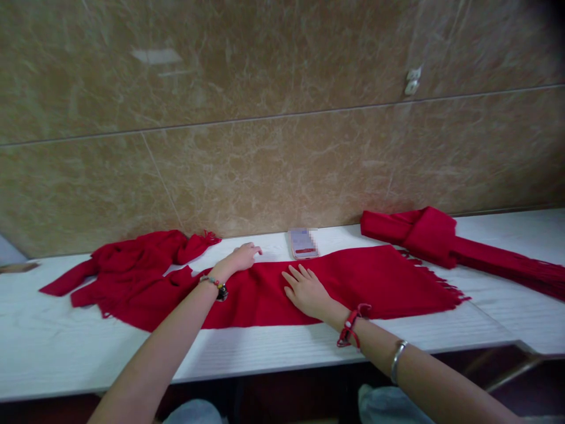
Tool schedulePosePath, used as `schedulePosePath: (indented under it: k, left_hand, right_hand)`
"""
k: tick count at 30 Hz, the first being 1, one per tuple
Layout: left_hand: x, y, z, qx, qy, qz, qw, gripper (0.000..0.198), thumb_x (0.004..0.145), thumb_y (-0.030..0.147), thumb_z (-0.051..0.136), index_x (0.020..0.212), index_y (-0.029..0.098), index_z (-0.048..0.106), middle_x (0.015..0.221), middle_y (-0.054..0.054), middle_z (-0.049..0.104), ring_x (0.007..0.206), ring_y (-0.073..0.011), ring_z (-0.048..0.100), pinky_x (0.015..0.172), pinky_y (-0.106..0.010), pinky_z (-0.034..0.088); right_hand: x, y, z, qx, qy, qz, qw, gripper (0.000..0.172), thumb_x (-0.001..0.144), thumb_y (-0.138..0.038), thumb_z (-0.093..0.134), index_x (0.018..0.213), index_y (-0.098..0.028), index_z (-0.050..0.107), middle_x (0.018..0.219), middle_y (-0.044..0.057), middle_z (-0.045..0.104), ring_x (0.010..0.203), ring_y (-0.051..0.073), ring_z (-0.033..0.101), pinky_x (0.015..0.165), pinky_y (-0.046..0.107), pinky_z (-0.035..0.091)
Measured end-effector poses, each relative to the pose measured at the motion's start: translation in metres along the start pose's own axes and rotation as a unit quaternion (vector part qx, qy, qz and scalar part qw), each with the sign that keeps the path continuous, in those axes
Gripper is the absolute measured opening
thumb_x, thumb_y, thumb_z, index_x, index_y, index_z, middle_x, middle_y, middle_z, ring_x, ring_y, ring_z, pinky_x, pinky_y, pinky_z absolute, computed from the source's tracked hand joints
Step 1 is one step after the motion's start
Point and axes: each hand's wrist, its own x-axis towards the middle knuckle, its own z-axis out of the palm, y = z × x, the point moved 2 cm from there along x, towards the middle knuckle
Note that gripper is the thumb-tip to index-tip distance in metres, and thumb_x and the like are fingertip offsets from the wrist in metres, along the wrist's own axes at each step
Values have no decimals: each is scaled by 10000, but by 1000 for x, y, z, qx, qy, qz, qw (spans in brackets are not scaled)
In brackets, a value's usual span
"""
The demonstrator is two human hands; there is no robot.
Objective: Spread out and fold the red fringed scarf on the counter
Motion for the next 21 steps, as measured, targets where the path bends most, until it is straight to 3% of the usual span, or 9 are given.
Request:
schedulePosePath:
  k: [3, 5, 8, 10, 12, 14, 17, 19, 21]
  left_hand:
    - [-19, 32, 13, 6, 62, 24, 998, 309, 812, 167, 422, 1101, 184, 527, 1177, -108, 483, 1089, -203, 459, 929, -338, 345]
    - [-37, 43, 26, -4, 50, 29, 998, 361, 846, 282, 417, 1187, 176, 466, 1243, -127, 443, 1124, -220, 442, 935, -356, 343]
    - [-61, 37, 41, -30, 15, -19, 999, 513, 881, 411, 323, 1330, 166, 281, 1389, -158, 275, 1260, -258, 289, 972, -397, 299]
    - [-72, 28, 40, -30, 22, -40, 999, 551, 880, 407, 327, 1357, 153, 220, 1416, -161, 208, 1294, -268, 211, 991, -394, 275]
    - [-81, 25, 32, -11, 52, -33, 998, 517, 875, 334, 358, 1343, 139, 256, 1388, -162, 245, 1278, -261, 246, 998, -372, 271]
    - [-90, 30, 22, 3, 58, 7, 998, 422, 870, 266, 364, 1274, 148, 380, 1292, -145, 367, 1193, -235, 373, 978, -349, 299]
    - [-106, 43, 10, -19, 0, 92, 996, 345, 842, 333, 433, 1151, 196, 505, 1132, -90, 487, 1039, -202, 487, 927, -325, 354]
    - [-117, 49, 4, -45, -41, 117, 991, 443, 775, 418, 522, 1171, 222, 490, 1163, -74, 476, 1050, -208, 477, 923, -318, 362]
    - [-125, 50, -1, -55, -70, 114, 990, 528, 722, 381, 582, 1215, 240, 455, 1236, -67, 446, 1102, -218, 447, 944, -319, 347]
  right_hand:
    - [0, 1, -1, -5, 2, 18, 1000, 483, 866, -400, 351, 1281, -166, 429, 1358, 135, 366, 1254, 318, 285, 987, 492, 245]
    - [0, 2, -1, -6, 3, 24, 1000, 505, 861, -436, 350, 1282, -167, 426, 1359, 134, 366, 1252, 314, 290, 989, 484, 243]
    - [1, 4, -1, -7, 1, 30, 1000, 514, 860, -451, 348, 1287, -174, 417, 1362, 124, 365, 1256, 305, 285, 991, 479, 242]
    - [2, 5, -1, 0, -2, 36, 999, 505, 861, -434, 356, 1280, -161, 423, 1359, 125, 370, 1258, 303, 281, 992, 480, 244]
    - [3, 6, -2, 15, 1, 43, 999, 473, 856, -388, 386, 1255, -141, 451, 1339, 134, 398, 1249, 302, 296, 992, 481, 250]
    - [3, 5, -8, 42, 21, 29, 998, 418, 843, -309, 424, 1213, -126, 490, 1305, 142, 437, 1228, 285, 332, 989, 465, 270]
    - [-3, -1, -23, 120, 48, -83, 988, 352, 825, -240, 461, 1152, -133, 535, 1192, 125, 530, 1135, 215, 438, 958, 373, 342]
    - [-12, -7, -33, 165, 6, -193, 967, 357, 813, -277, 502, 1145, -149, 541, 1108, 98, 574, 1049, 182, 496, 915, 315, 388]
    - [-23, -11, -40, 171, -56, -268, 947, 401, 787, -332, 547, 1146, -155, 544, 1095, 93, 574, 1021, 184, 510, 901, 303, 399]
